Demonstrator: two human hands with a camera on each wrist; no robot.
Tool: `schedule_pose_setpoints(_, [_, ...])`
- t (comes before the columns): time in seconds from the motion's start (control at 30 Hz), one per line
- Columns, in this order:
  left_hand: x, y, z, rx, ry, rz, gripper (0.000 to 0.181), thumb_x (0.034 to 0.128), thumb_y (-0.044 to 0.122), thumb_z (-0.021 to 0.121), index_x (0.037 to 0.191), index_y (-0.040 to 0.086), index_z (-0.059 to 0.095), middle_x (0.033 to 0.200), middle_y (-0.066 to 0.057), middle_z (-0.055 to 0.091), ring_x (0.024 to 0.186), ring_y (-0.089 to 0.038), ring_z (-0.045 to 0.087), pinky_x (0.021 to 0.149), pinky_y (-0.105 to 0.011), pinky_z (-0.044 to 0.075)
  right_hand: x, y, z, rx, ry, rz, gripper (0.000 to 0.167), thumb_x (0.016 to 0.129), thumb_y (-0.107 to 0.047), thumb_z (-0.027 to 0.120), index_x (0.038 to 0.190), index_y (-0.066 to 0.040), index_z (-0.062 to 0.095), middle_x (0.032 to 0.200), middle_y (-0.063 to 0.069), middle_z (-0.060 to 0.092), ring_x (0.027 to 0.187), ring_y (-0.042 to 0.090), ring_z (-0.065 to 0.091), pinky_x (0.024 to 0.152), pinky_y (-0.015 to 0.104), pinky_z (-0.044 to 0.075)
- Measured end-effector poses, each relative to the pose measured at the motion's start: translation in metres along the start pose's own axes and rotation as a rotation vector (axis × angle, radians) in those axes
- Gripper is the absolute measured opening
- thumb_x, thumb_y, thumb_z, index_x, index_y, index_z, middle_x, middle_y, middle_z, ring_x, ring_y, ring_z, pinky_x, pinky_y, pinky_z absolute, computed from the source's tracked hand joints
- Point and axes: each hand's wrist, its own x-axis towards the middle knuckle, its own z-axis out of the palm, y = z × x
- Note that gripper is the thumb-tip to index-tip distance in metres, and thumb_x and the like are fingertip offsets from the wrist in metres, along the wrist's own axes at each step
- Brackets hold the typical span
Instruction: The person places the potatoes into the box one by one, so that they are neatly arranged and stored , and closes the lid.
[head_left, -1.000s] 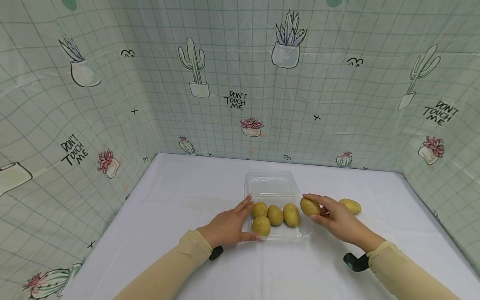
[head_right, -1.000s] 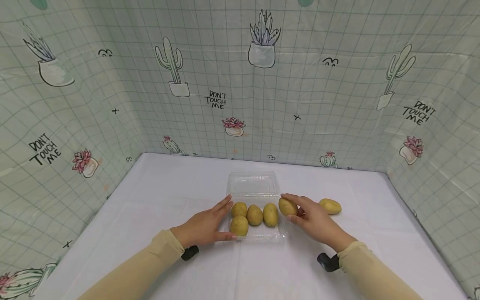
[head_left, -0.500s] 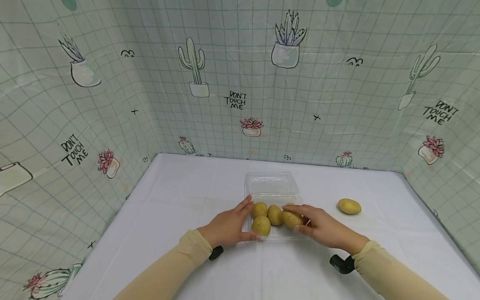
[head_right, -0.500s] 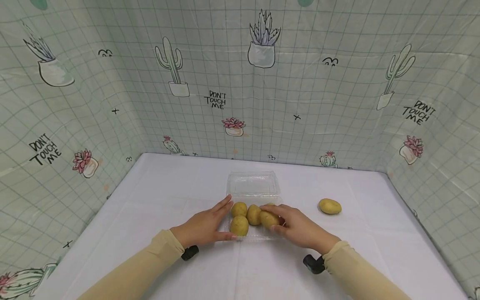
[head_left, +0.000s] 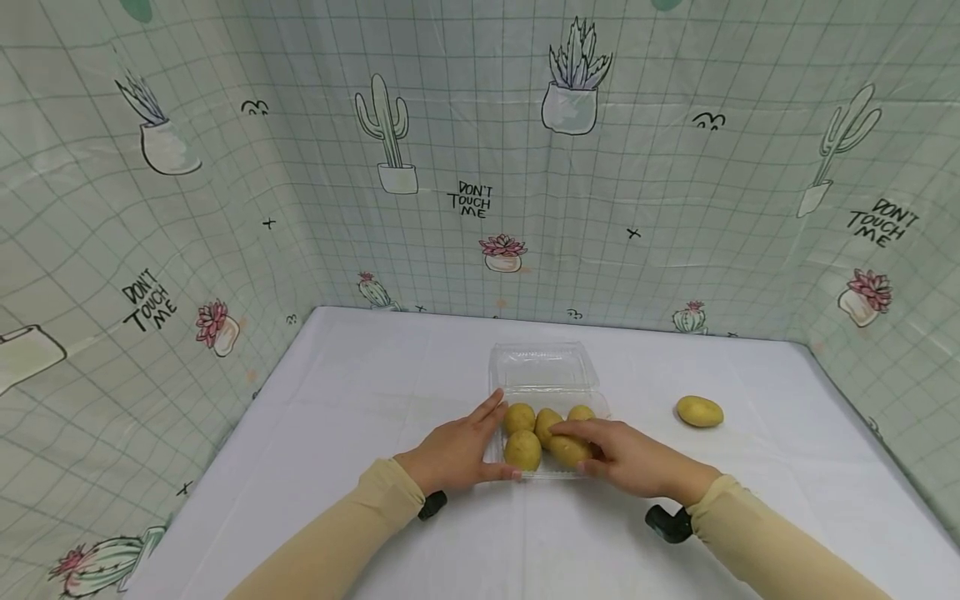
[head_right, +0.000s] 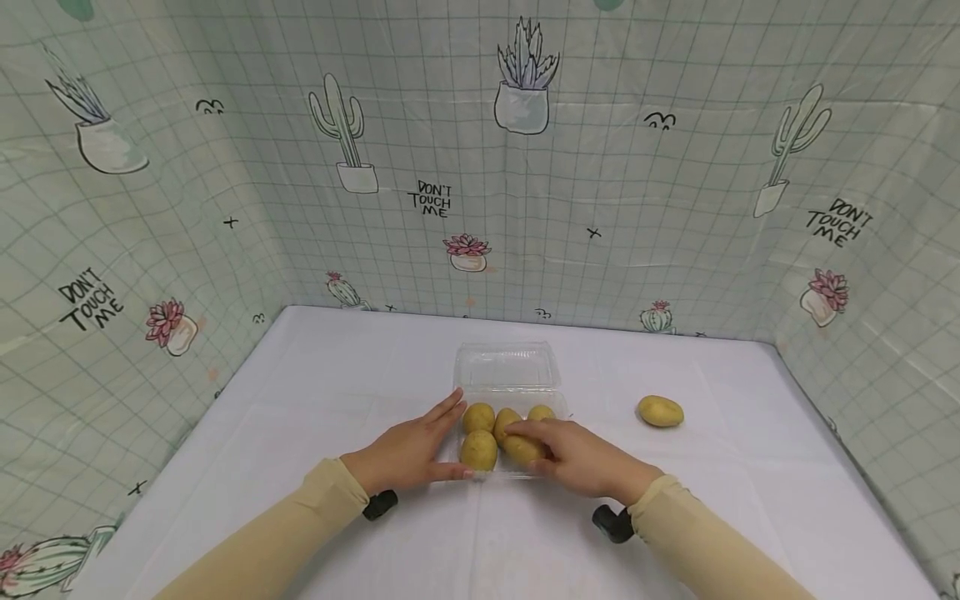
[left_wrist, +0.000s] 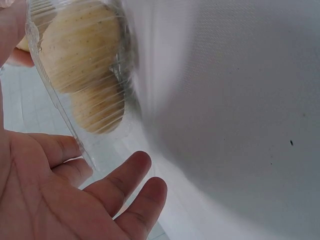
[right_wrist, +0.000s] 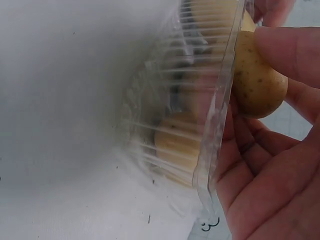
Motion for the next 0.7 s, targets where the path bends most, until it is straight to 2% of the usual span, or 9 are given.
schedule_pose_setpoints(0.3, [0.0004,0.0001,-0.0002,-0.013,0.003,-0.001,0.098,0.0886,0.061,0.066,0.156,0.001,0.029,0.165,-0.011,0.015,0.134,-0.029,0.047,0.101,-0.041,0.046,0.0055,-0.0041,0.0032,-0.075,-0.004,0.036,0.048,0.095,-0.013,0.067,0.141,-0.011,0.053,0.123,0.001,0.062,0.105,0.014,0.057,0.091,0.044,0.048])
schedule_pose_setpoints(0.53, [0.0007,0.0000,0.0002,-0.008,0.001,-0.002,0.098,0.0885,0.062,0.065,0.156,0.001,0.029,0.165,-0.012,0.015,0.135,-0.029,0.047,0.101,-0.042,0.046,0.0080,-0.0017,0.0050,-0.061,0.012,0.039,0.040,0.094,-0.014,0.068,0.131,-0.010,0.056,0.100,-0.006,0.061,0.084,0.009,0.055,0.073,0.031,0.048])
schedule_pose_setpoints(0.7, [0.0013,-0.0009,0.0007,-0.002,0.002,-0.002,0.099,0.0882,0.063,0.065,0.156,0.001,0.028,0.165,-0.012,0.015,0.134,-0.029,0.048,0.101,-0.041,0.046,0.0087,-0.0010,0.0072,-0.043,0.014,0.020,0.039,0.094,-0.015,0.067,0.133,-0.015,0.060,0.117,-0.004,0.064,0.100,0.012,0.057,0.086,0.038,0.049])
